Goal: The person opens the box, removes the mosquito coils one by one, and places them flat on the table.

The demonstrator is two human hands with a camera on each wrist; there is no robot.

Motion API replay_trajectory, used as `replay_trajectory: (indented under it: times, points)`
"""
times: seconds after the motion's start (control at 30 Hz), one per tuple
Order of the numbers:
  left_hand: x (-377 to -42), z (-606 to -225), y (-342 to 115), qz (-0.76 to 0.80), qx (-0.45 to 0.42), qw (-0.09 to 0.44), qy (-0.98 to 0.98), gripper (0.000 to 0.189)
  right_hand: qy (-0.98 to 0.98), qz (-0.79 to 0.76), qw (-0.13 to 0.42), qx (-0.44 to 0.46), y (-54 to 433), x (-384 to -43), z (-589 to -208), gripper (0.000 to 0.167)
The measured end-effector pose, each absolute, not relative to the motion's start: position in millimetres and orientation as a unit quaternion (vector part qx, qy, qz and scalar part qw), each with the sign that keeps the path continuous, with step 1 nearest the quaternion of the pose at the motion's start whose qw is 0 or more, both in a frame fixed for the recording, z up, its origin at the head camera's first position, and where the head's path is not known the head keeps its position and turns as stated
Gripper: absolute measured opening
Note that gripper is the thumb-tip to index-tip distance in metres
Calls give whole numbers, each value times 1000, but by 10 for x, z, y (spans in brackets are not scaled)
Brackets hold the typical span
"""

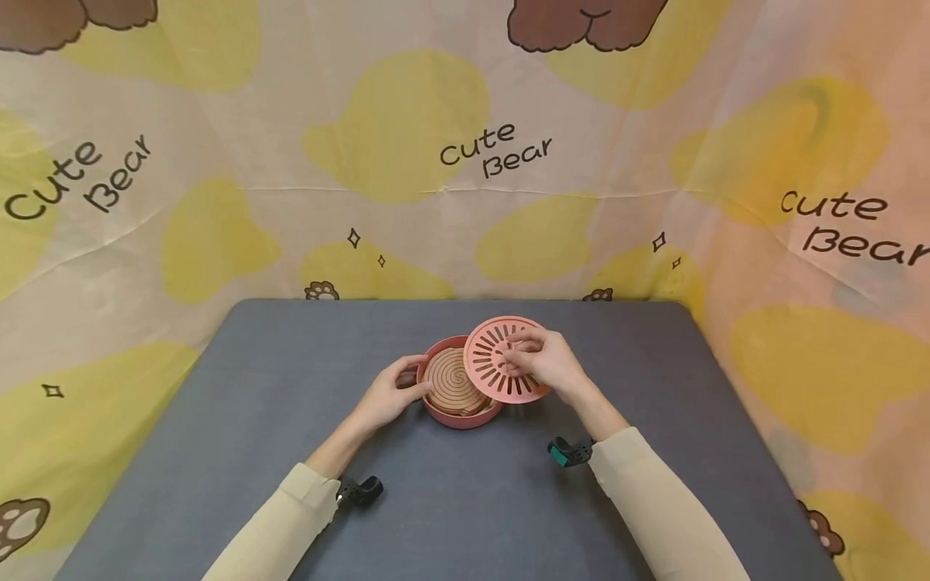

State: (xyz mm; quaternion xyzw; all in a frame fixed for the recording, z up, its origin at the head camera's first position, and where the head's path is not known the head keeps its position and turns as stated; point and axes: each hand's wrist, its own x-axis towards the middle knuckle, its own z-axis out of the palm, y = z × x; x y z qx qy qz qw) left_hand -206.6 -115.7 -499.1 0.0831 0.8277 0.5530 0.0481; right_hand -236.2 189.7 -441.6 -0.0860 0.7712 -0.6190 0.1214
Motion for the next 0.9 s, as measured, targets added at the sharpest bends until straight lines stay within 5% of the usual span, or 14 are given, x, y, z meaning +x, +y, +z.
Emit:
replay_trajectory:
  times: [0.9]
  points:
    - [-2049, -4968, -1166, 558, 82, 55, 824, 53, 781, -623, 49, -6, 2273, -3018, -4614, 46]
